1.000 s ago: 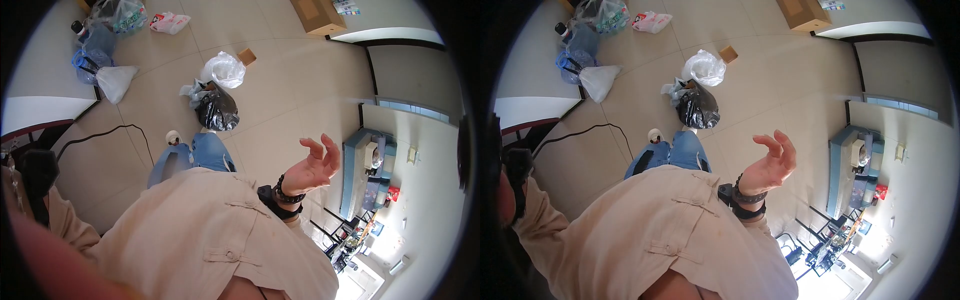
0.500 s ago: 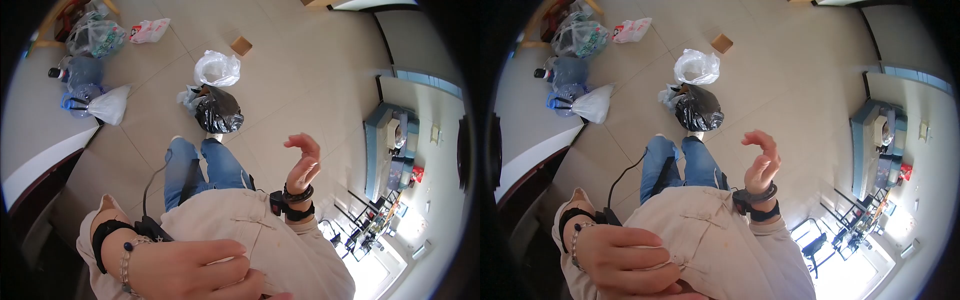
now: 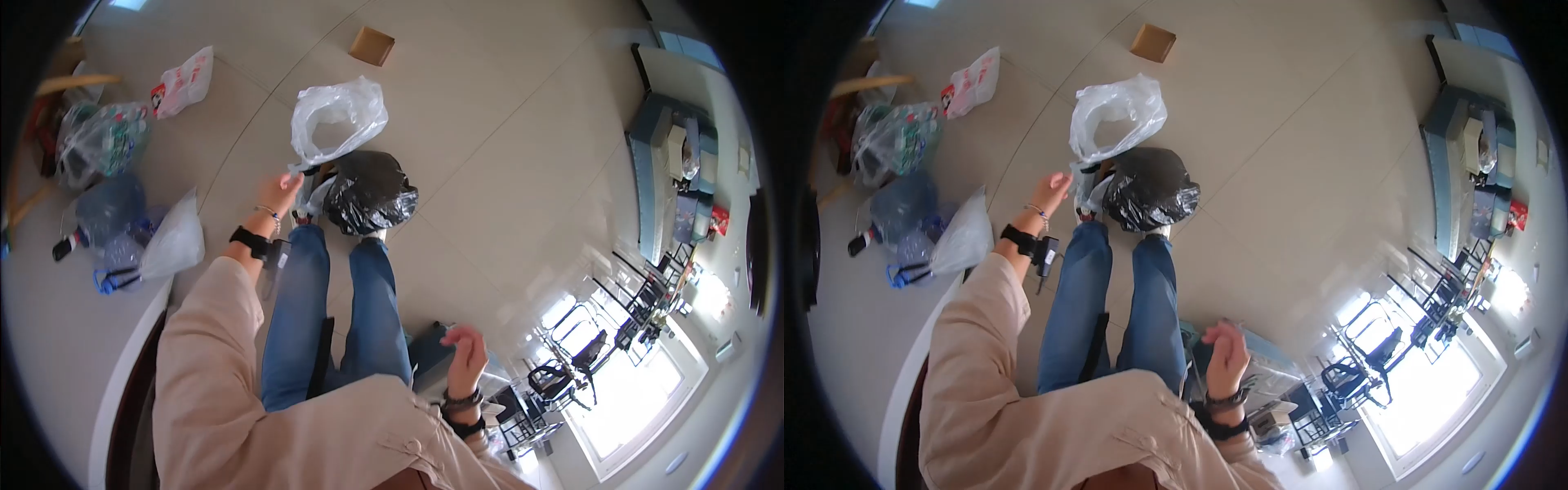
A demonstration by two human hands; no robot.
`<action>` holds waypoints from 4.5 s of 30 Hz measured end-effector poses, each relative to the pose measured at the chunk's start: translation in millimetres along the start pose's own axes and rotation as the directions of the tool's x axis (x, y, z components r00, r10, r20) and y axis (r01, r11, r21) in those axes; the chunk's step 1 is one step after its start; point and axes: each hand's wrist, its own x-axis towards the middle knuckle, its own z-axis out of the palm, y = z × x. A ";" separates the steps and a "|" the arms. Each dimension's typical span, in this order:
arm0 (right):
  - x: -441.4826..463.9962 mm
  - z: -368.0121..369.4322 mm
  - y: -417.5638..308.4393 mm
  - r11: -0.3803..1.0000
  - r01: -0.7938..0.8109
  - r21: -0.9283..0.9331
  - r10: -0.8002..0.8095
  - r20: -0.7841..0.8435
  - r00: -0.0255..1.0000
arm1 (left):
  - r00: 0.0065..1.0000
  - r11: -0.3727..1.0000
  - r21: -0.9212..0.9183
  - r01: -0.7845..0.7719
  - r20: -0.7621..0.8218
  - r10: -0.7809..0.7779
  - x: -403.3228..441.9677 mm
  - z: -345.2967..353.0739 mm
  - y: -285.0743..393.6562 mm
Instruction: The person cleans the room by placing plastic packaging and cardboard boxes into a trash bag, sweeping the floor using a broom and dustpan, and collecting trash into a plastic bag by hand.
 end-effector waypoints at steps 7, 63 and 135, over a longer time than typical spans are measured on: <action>-29.2 82.4 52.6 0.933 -0.354 0.058 0.352 0.049 0.935 | 0.857 0.862 0.114 0.494 -0.231 -0.460 125.6 42.2 -36.9; 73.5 86.6 278.4 0.789 -0.552 0.269 0.487 0.275 0.829 | 0.988 0.988 0.027 -0.151 -0.020 0.152 -261.6 109.6 36.4; -109.8 167.6 388.1 0.453 -0.416 0.789 0.891 -0.393 0.225 | 0.933 0.794 0.504 -0.339 0.285 0.218 -52.9 147.2 -202.0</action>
